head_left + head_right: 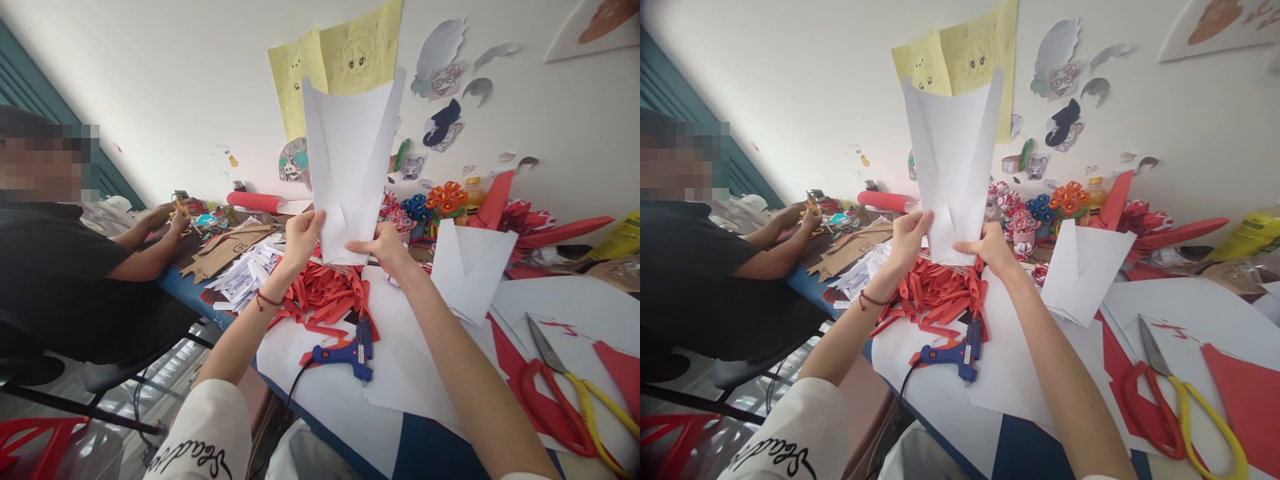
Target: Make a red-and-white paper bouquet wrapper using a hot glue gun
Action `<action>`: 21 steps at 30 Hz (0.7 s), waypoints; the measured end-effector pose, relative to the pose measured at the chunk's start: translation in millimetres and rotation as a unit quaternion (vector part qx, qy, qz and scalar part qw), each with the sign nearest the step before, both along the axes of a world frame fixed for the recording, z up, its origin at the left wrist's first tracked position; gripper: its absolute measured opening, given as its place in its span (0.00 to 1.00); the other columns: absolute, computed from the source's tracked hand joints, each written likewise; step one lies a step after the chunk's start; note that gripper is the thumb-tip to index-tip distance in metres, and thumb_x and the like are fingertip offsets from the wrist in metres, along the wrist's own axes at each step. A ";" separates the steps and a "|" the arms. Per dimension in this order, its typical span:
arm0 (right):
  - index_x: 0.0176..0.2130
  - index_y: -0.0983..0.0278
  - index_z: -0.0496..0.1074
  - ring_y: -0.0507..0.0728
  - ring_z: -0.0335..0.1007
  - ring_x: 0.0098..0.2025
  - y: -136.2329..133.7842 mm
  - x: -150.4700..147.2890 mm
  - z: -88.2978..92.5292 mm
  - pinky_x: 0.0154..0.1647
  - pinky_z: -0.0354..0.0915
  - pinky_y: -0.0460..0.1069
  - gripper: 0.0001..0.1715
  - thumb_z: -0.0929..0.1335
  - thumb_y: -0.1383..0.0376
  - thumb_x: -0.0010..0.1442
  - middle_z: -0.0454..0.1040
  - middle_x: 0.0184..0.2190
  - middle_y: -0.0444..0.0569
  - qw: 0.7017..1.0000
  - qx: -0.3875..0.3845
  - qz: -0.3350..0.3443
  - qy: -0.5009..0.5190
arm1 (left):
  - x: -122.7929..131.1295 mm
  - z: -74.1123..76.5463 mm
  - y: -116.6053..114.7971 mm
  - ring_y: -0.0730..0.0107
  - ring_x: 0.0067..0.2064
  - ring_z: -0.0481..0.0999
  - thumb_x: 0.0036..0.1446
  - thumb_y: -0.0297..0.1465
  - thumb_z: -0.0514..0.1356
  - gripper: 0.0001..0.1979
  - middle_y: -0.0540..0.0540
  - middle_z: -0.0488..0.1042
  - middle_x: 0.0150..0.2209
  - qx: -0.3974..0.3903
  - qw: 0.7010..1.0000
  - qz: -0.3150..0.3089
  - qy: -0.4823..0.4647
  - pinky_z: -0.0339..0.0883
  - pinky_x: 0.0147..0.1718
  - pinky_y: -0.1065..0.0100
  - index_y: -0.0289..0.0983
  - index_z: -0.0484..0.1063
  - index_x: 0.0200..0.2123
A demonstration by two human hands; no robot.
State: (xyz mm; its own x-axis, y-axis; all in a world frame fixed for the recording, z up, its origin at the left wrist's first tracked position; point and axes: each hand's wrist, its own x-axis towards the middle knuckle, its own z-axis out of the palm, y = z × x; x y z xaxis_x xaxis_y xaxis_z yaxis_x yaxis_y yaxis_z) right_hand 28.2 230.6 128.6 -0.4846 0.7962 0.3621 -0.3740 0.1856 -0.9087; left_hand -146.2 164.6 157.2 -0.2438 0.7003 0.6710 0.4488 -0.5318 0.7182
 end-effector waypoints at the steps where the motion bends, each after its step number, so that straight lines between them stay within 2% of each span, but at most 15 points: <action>1: 0.32 0.66 0.83 0.70 0.80 0.42 -0.1 0.2 0.1 0.46 0.76 0.62 0.31 0.85 0.60 0.24 0.84 0.39 0.55 1.000 0.002 0.002 -0.001 | 0.2 -0.7 -0.8 0.75 0.26 0.46 0.59 0.53 0.61 0.30 0.54 0.46 0.23 0.004 1.000 0.002 -0.003 0.39 0.24 0.66 0.39 0.51 0.21; 5: 0.34 0.66 0.83 0.69 0.80 0.42 -0.2 0.9 0.1 0.45 0.76 0.60 0.31 0.85 0.59 0.27 0.84 0.40 0.54 1.000 0.012 0.000 0.004 | 1.6 -2.6 -5.6 0.74 0.26 0.46 0.60 0.53 0.61 0.30 0.54 0.47 0.23 -0.012 1.000 -0.020 -0.005 0.40 0.24 0.67 0.39 0.52 0.21; 9: 0.33 0.65 0.83 0.69 0.80 0.41 -2.2 1.0 1.4 0.44 0.76 0.60 0.31 0.85 0.58 0.26 0.84 0.39 0.54 1.000 0.017 -0.001 0.001 | 2.4 -5.8 -11.2 0.74 0.27 0.47 0.61 0.52 0.60 0.29 0.54 0.47 0.24 -0.013 1.000 -0.006 0.003 0.41 0.25 0.67 0.39 0.52 0.21; 12: 0.32 0.65 0.83 0.68 0.81 0.40 -3.5 0.4 2.6 0.43 0.76 0.59 0.30 0.85 0.57 0.26 0.84 0.37 0.53 1.000 0.019 -0.017 0.010 | 3.3 -9.3 -15.6 0.74 0.26 0.48 0.61 0.53 0.60 0.29 0.54 0.49 0.24 -0.033 0.999 -0.024 -0.003 0.42 0.25 0.67 0.39 0.53 0.22; 18: 0.31 0.65 0.82 0.67 0.81 0.37 -5.2 -0.7 4.7 0.40 0.76 0.58 0.28 0.85 0.58 0.27 0.84 0.33 0.51 0.999 0.026 -0.033 0.023 | 6.5 -16.8 -24.5 0.74 0.26 0.49 0.64 0.52 0.56 0.29 0.54 0.50 0.22 -0.029 0.998 0.044 0.045 0.43 0.25 0.67 0.39 0.53 0.21; 21: 0.28 0.66 0.82 0.67 0.80 0.36 -7.4 -1.2 7.1 0.38 0.76 0.58 0.27 0.85 0.58 0.26 0.83 0.32 0.51 0.998 0.023 -0.053 0.028 | 10.0 -19.0 -29.5 0.74 0.24 0.52 0.64 0.52 0.57 0.28 0.54 0.52 0.20 -0.050 0.996 0.046 0.059 0.44 0.25 0.67 0.39 0.54 0.21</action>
State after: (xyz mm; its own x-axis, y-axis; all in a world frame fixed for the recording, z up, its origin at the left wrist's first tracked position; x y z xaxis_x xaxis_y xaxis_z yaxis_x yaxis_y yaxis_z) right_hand 27.1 223.1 135.7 -0.3771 0.8232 0.4243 -0.4004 0.2681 -0.8762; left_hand -136.1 135.1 138.2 -0.2343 0.7427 0.6274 0.5767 -0.4133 0.7047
